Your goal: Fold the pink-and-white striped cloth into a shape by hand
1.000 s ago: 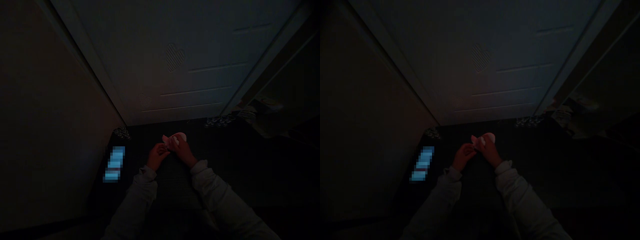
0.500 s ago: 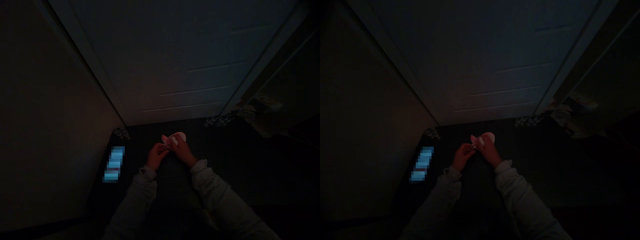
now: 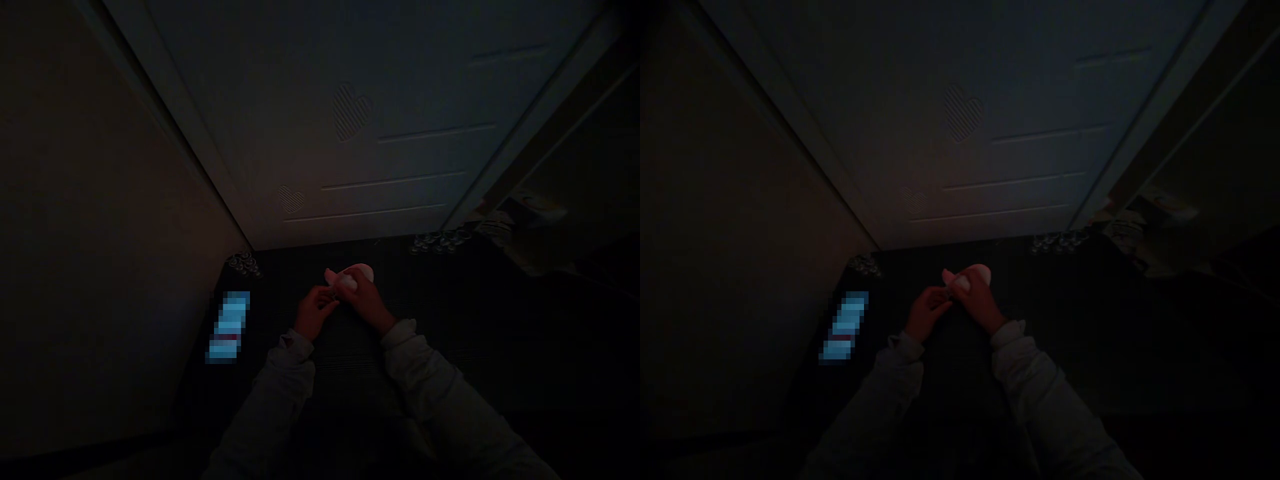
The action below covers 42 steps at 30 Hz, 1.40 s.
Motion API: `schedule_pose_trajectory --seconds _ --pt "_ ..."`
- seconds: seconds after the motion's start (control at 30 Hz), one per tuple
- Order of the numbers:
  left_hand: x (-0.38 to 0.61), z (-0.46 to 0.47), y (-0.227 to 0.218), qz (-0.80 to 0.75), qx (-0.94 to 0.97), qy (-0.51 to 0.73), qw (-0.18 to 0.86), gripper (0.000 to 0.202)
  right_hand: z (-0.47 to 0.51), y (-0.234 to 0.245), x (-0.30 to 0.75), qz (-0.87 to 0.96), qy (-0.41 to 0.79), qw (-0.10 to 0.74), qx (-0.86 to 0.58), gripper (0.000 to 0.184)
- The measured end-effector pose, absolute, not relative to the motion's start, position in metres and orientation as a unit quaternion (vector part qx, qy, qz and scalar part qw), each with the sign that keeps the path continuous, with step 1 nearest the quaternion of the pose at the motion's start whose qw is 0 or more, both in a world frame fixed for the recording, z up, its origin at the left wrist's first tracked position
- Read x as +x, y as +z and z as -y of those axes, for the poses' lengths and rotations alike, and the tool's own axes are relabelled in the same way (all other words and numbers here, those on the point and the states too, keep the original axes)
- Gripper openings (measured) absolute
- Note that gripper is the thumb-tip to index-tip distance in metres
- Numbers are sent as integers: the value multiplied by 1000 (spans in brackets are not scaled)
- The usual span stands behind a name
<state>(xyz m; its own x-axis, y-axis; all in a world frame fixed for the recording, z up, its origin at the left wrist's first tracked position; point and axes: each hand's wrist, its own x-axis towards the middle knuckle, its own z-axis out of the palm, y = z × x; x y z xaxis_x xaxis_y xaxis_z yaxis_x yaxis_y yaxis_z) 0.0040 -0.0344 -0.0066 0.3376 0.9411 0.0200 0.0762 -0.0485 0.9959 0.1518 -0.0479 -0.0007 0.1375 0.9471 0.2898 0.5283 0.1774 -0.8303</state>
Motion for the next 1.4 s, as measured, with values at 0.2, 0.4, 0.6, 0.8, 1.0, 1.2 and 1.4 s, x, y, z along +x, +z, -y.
schedule_pose_trajectory --seconds 0.2,0.4,0.6,0.8,1.0,1.2,1.4 --pt "3 33 -9 -415 599 400 557 28 48 1 151 612 227 458 -603 24" --pt "3 34 -6 -421 596 396 558 26 49 2 151 605 236 465 -602 24" --pt "3 33 -8 -429 599 392 551 28 49 0 152 617 234 452 -600 29" --pt "2 33 -7 -420 616 390 540 27 50 3 151 618 226 460 -596 23" --pt "3 34 -5 -428 619 388 532 26 50 2 151 615 233 458 -598 24" --pt "3 33 -6 -428 614 387 539 28 49 -1 152 616 234 453 -600 32" --pt "3 34 -6 -431 621 386 528 27 49 1 151 628 219 453 -594 27"
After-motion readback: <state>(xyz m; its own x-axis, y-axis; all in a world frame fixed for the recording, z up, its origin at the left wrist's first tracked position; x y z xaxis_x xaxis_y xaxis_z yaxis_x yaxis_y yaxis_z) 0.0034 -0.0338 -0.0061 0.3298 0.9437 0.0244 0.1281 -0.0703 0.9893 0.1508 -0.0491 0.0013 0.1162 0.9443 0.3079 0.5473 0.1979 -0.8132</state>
